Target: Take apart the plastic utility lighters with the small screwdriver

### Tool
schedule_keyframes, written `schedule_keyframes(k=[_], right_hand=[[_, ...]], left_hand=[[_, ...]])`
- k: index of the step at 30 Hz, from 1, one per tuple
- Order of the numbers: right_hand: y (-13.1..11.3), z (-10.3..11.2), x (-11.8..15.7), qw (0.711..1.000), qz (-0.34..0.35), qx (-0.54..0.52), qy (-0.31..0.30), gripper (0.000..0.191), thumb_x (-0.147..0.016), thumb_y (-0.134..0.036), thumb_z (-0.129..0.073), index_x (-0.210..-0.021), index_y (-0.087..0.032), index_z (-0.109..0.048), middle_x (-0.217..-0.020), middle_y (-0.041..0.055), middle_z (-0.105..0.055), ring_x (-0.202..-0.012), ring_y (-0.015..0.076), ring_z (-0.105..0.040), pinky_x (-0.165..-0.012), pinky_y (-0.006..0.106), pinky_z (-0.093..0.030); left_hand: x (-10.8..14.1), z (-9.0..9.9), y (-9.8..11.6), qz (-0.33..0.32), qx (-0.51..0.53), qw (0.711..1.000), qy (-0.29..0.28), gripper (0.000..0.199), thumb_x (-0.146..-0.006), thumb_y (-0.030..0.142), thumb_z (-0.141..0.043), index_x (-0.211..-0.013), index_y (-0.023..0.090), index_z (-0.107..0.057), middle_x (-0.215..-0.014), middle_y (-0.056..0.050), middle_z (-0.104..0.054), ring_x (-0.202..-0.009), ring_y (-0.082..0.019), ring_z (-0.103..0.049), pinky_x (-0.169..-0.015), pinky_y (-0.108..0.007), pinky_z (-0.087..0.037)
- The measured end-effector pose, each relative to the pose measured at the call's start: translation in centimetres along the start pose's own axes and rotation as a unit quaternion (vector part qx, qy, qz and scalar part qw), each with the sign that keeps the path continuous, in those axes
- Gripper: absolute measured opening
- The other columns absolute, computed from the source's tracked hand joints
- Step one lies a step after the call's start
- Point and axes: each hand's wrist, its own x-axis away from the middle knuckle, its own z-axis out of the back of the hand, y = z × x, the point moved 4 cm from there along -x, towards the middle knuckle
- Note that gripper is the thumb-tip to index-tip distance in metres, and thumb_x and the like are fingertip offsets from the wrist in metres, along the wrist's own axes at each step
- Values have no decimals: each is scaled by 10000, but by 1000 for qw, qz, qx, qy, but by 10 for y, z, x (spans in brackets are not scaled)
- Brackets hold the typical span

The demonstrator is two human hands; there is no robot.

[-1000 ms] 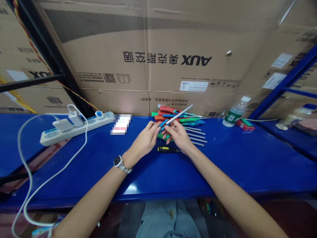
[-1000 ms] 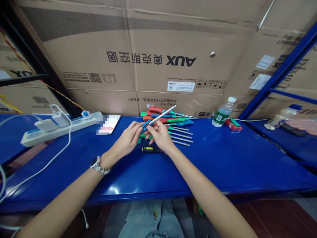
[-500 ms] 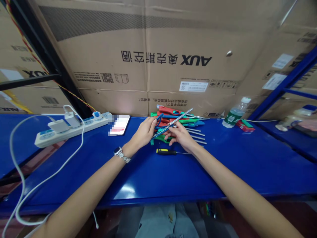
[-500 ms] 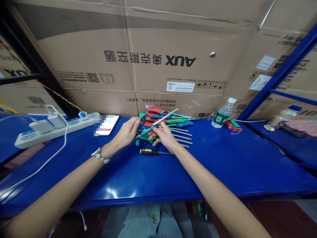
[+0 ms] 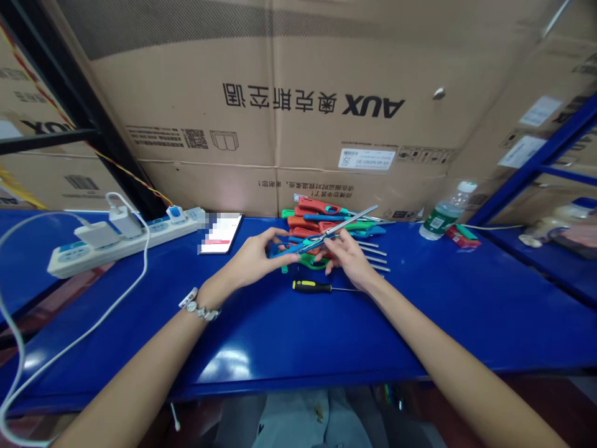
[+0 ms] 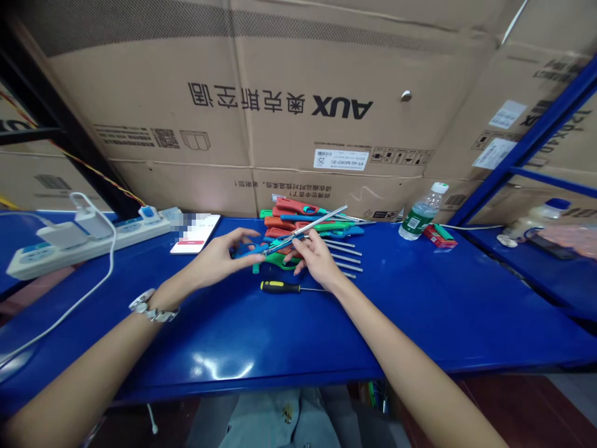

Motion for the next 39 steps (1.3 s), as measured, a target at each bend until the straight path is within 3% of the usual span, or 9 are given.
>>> schedule_keyframes(k=[2, 7, 11, 14, 18, 24, 30, 39], right_hand=[[-3, 1, 2, 1000, 8, 1, 4, 459, -807, -535, -759, -1059, -259, -493, -875, 15, -703, -731, 198, -729, -418, 224, -536], [-7, 0, 6, 1000, 9, 2, 9, 490, -815, -526, -754, -1147, -262, -507, -925, 29, -698, -754, 200, -725, -429, 228, -537], [-7, -4, 9, 999, -16, -22, 19, 563, -789, -472, -792, -1228, -256, -514, -967, 37, -706, -748, 188, -719, -436, 225, -544], [-5, -8, 10, 997, -51, -46, 47, 482, -821, -530, -749, -1138, -225, -552, -941, 65, -735, -716, 182, -713, -429, 225, -540], [-1, -8, 9, 992, -79, -54, 86, 399, -839, -560, -724, -946, -212, -561, -857, 69, -738, -660, 176, -706, -415, 226, -531], [-2, -1, 9, 987, -62, -50, 140, 426, -777, -460, -779, -1075, -212, -603, -795, 18, -712, -594, 150, -684, -399, 196, -494], [-7, 4, 9, 983, -33, -29, 180, 438, -708, -465, -814, -1013, -201, -643, -815, 4, -679, -548, 118, -645, -372, 184, -459], [-13, 5, 9, 981, 32, 25, 189, 387, -777, -482, -749, -1029, -198, -676, -726, -3, -613, -576, 135, -614, -379, 199, -450]], left_hand=[[3, -1, 2, -10, 2, 1000, -11, 603, -726, 509, -838, -1204, 190, -655, -1017, -57, -743, -825, -215, -678, -737, -333, -522], [4, -2, -1, -14, 1, 1000, -7, 303, -839, 387, -756, -1068, 198, -695, -939, -28, -717, -790, -190, -651, -728, -324, -494], [5, 1, 1, -49, -72, 995, 40, 299, -816, 313, -793, -1072, 214, -673, -1032, -37, -693, -867, -205, -655, -738, -322, -488], [8, 0, 5, -71, -135, 987, 57, 259, -849, 280, -765, -1076, 227, -652, -1063, -34, -678, -878, -205, -659, -727, -321, -490], [10, -2, 8, -97, -172, 978, 67, 258, -858, 283, -754, -1086, 236, -641, -1047, -29, -676, -844, -199, -668, -714, -322, -510], [11, -2, 9, -111, -155, 979, 69, 265, -838, 346, -777, -1053, 237, -670, -1013, -29, -700, -830, -195, -677, -717, -316, -530], [11, -2, 12, -115, -129, 982, 69, 286, -833, 373, -783, -1053, 225, -678, -1012, -33, -700, -804, -178, -666, -733, -315, -532], [8, 0, 10, -110, -85, 987, 80, 273, -821, 393, -786, -1002, 210, -694, -974, -36, -710, -780, -168, -645, -698, -300, -507]])
